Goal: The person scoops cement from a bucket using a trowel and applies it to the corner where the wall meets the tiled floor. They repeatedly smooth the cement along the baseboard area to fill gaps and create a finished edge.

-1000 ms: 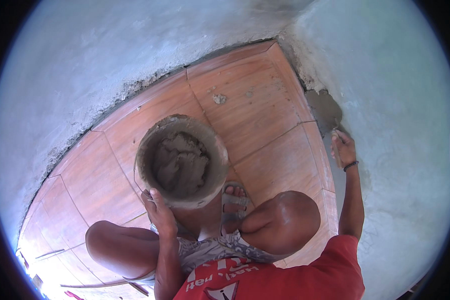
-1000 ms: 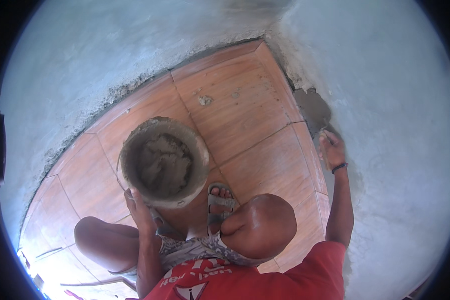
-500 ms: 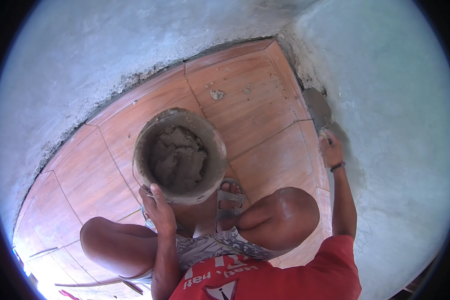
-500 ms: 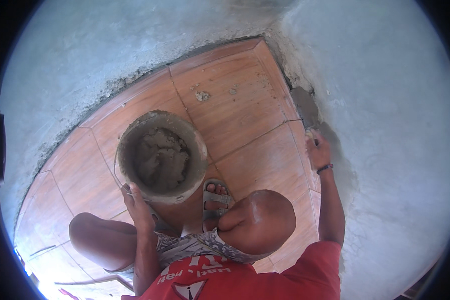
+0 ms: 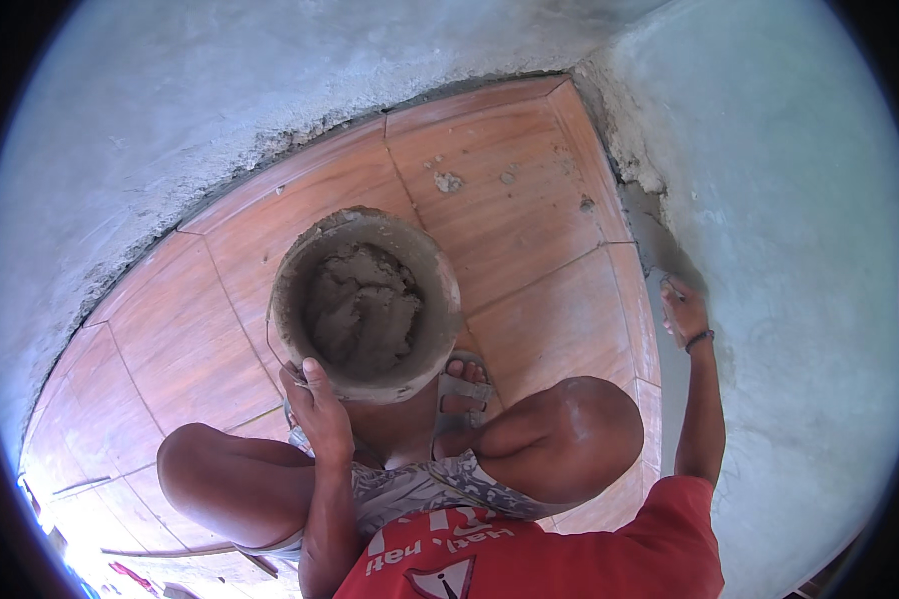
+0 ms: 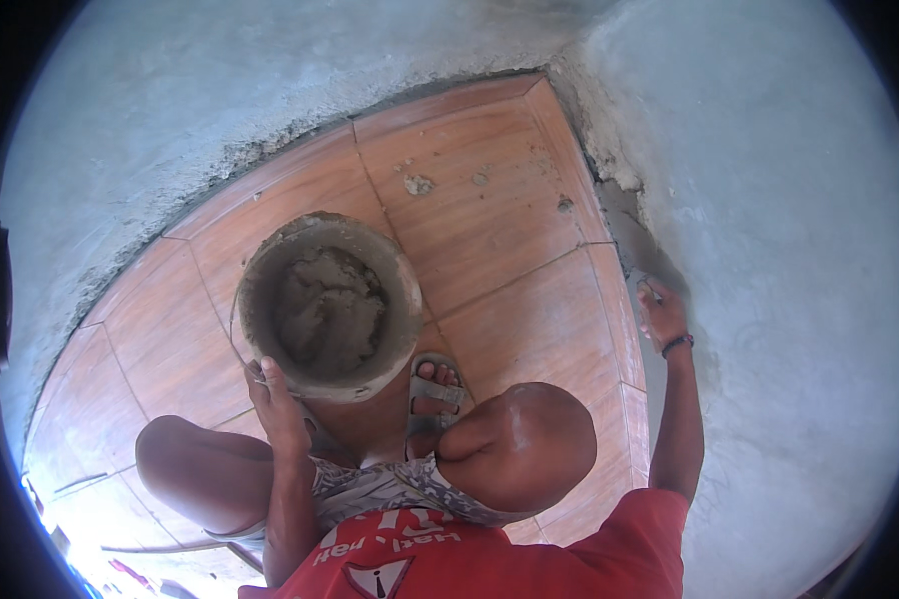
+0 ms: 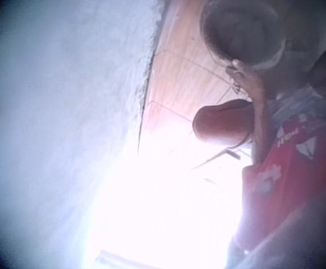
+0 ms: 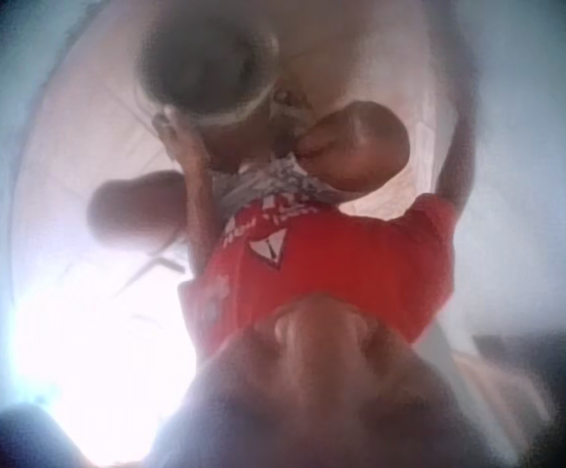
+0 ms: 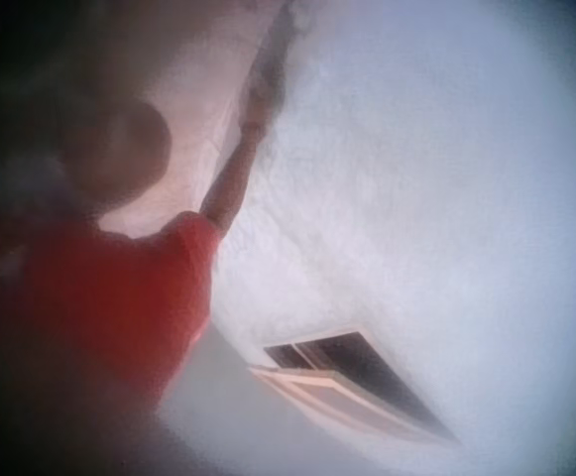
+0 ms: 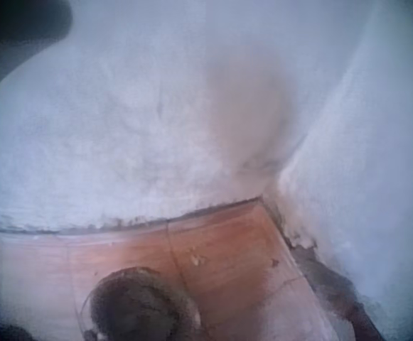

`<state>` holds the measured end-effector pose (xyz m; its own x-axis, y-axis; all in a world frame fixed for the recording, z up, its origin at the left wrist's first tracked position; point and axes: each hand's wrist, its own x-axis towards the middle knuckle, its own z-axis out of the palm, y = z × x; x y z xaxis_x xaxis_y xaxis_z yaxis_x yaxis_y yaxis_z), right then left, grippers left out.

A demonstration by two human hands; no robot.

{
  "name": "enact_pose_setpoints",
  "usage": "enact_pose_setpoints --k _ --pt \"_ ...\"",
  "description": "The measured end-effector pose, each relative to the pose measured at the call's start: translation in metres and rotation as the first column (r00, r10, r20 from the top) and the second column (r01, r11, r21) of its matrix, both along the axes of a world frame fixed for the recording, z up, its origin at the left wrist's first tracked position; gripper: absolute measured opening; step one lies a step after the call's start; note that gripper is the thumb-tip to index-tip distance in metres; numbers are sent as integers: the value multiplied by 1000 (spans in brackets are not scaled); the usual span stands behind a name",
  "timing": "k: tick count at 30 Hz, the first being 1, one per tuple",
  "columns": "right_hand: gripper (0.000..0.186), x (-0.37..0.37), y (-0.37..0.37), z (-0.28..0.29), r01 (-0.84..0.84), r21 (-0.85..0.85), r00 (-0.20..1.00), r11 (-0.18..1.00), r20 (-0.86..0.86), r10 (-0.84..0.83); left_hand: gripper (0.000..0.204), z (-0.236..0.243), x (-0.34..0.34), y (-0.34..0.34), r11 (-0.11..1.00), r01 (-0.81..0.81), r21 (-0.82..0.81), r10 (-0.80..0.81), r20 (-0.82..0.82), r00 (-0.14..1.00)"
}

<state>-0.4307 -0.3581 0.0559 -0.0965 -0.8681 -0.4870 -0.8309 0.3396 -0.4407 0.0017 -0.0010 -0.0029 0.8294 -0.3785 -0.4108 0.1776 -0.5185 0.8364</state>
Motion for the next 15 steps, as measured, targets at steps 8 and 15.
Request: enact_pose_setpoints --k 8,15 --pt "40 4 28 28 -24 -242 998 970 51 37 54 -2 -1 0 1000 -6 -28 6 22 1000" --pt "38 30 -2 -57 -406 -233 910 884 -196 366 54 -2 -1 -1 1000 12 -14 -12 -2 1000"
